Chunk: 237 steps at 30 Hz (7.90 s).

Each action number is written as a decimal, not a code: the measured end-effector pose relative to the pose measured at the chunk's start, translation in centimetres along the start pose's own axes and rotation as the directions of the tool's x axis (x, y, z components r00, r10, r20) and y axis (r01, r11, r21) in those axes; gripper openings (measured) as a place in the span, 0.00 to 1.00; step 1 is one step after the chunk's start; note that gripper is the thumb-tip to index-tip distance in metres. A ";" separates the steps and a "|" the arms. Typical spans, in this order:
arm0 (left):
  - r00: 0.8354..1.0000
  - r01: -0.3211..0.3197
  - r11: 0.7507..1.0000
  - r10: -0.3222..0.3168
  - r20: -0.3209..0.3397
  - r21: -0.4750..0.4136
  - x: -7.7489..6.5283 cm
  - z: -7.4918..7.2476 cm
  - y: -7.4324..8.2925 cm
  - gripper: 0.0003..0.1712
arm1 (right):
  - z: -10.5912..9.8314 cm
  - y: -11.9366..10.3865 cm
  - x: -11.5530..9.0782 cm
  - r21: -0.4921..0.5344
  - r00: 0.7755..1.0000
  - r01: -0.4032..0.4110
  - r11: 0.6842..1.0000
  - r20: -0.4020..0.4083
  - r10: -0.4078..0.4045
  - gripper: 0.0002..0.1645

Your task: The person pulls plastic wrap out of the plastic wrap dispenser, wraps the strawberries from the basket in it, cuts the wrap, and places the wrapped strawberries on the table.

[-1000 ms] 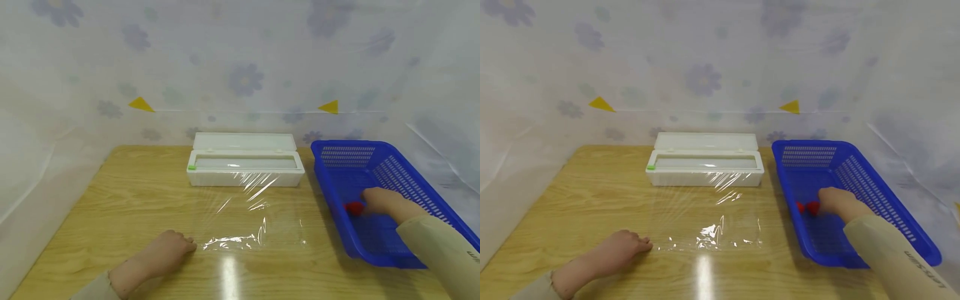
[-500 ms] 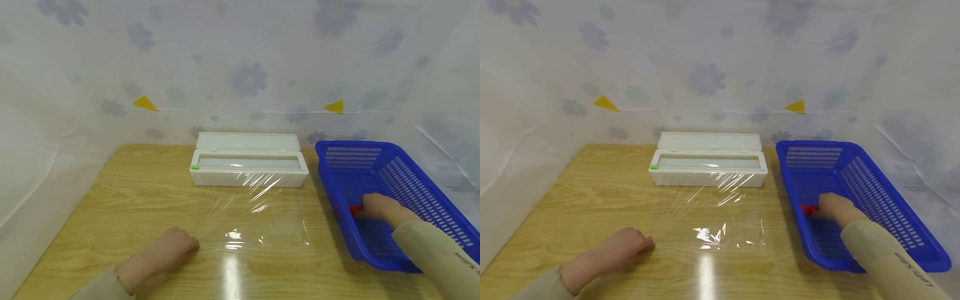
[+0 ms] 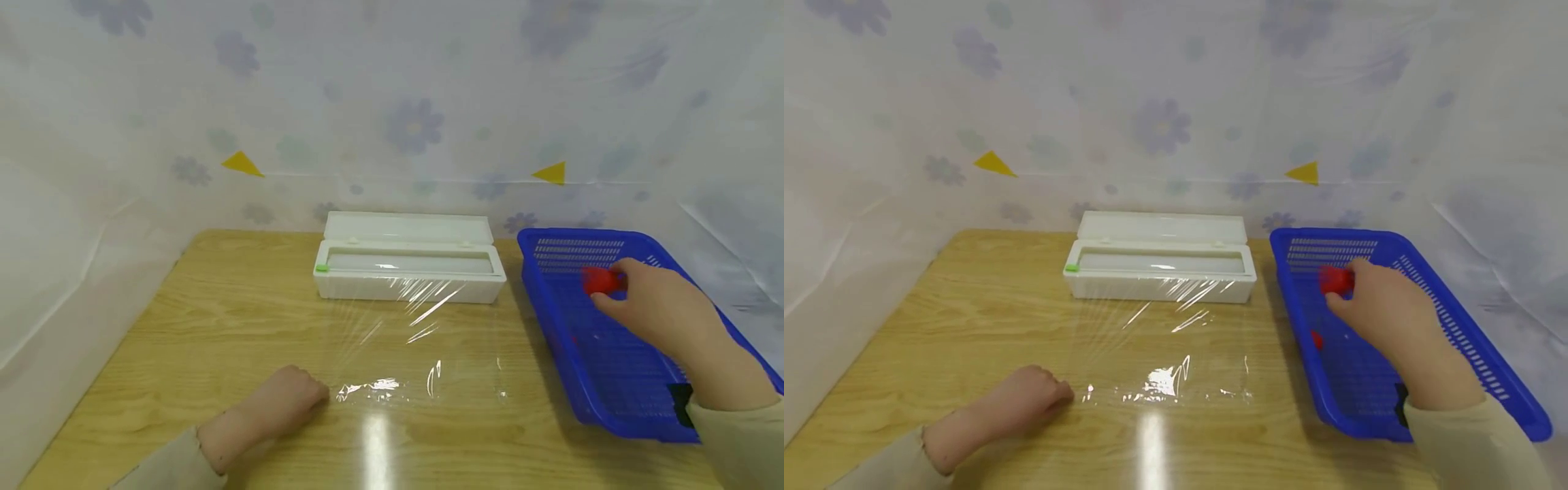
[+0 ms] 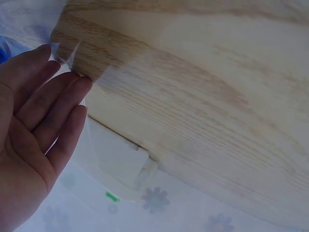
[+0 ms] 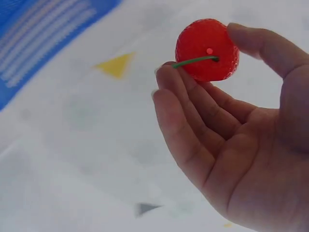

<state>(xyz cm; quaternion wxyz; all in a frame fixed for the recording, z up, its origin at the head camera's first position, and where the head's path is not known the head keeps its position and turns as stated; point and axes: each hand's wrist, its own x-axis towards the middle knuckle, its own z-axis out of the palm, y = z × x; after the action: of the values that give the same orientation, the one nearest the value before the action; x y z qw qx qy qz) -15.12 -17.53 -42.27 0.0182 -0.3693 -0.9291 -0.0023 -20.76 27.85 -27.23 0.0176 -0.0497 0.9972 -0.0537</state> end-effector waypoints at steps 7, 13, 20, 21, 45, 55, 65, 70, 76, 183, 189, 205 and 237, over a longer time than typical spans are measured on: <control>1.000 0.011 1.000 -0.011 -0.009 0.005 0.5 0.0 0.0 0.12 | 2.4 -10.0 -3.1 -0.060 0.947 0.233 0.971 -0.215 -0.240 0.20; 1.000 0.027 0.999 -0.027 0.008 0.042 1.3 -0.4 0.1 0.11 | 8.2 -14.5 -1.2 -0.109 0.872 0.408 0.906 -0.247 -0.423 0.18; 1.000 0.006 0.997 -0.007 0.014 0.076 1.7 -0.6 0.6 0.10 | 13.0 -15.9 1.7 -0.052 0.926 0.370 0.927 -0.057 -0.373 0.14; 1.000 0.002 0.997 -0.003 0.012 0.081 1.7 -0.6 0.7 0.10 | 13.3 -16.0 1.8 -0.039 0.928 0.370 0.928 -0.039 -0.372 0.13; 1.000 -0.020 0.991 0.020 0.007 0.133 1.4 -0.4 0.9 0.11 | 15.9 -16.0 1.2 -0.008 0.889 0.457 0.890 -0.044 -0.457 0.23; 1.000 -0.003 0.996 0.001 0.024 0.093 1.4 -0.5 0.8 0.11 | 14.8 -13.4 -0.3 -0.061 0.884 0.456 0.888 -0.087 -0.460 0.24; 0.997 0.035 0.999 -0.035 0.065 0.002 1.5 -0.8 0.6 0.08 | 15.6 -8.9 -4.0 -0.287 0.872 0.445 0.848 -0.076 -0.484 0.10; 0.996 0.052 0.999 -0.051 0.080 -0.011 1.6 -1.0 0.6 0.07 | 16.6 -8.0 -4.2 -0.308 0.889 0.404 0.861 -0.091 -0.449 0.06; 0.998 0.040 0.999 -0.040 0.042 0.004 1.6 -1.2 0.9 0.08 | 16.9 -7.3 -3.8 -0.315 0.893 0.391 0.864 -0.098 -0.440 0.08; 0.872 0.483 0.807 -0.480 0.098 -0.341 7.4 -0.2 -4.4 0.09 | 15.6 -8.5 3.6 0.005 0.994 0.075 0.997 -0.079 -0.075 0.12; 0.869 0.491 0.827 -0.485 0.094 -0.273 7.9 -0.1 -4.4 0.09 | 15.5 -9.0 4.6 -0.057 0.998 0.065 0.996 0.000 -0.065 0.10; 0.860 0.509 0.843 -0.503 0.082 -0.172 8.7 0.5 -4.5 0.08 | 16.1 -9.9 5.4 -0.121 0.998 0.069 0.990 0.018 -0.067 0.11; 0.855 0.510 0.824 -0.518 0.035 -0.249 8.6 -0.3 -4.3 0.04 | 14.4 -9.2 4.5 -0.093 0.994 0.106 0.990 0.005 -0.106 0.06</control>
<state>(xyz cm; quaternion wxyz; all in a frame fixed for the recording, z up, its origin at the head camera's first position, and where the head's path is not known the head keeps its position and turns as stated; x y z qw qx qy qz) -24.36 -14.77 -41.60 -0.0136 -0.1048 -0.9859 -0.1299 -23.73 16.78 -40.65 0.0125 -0.1032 0.9945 -0.0082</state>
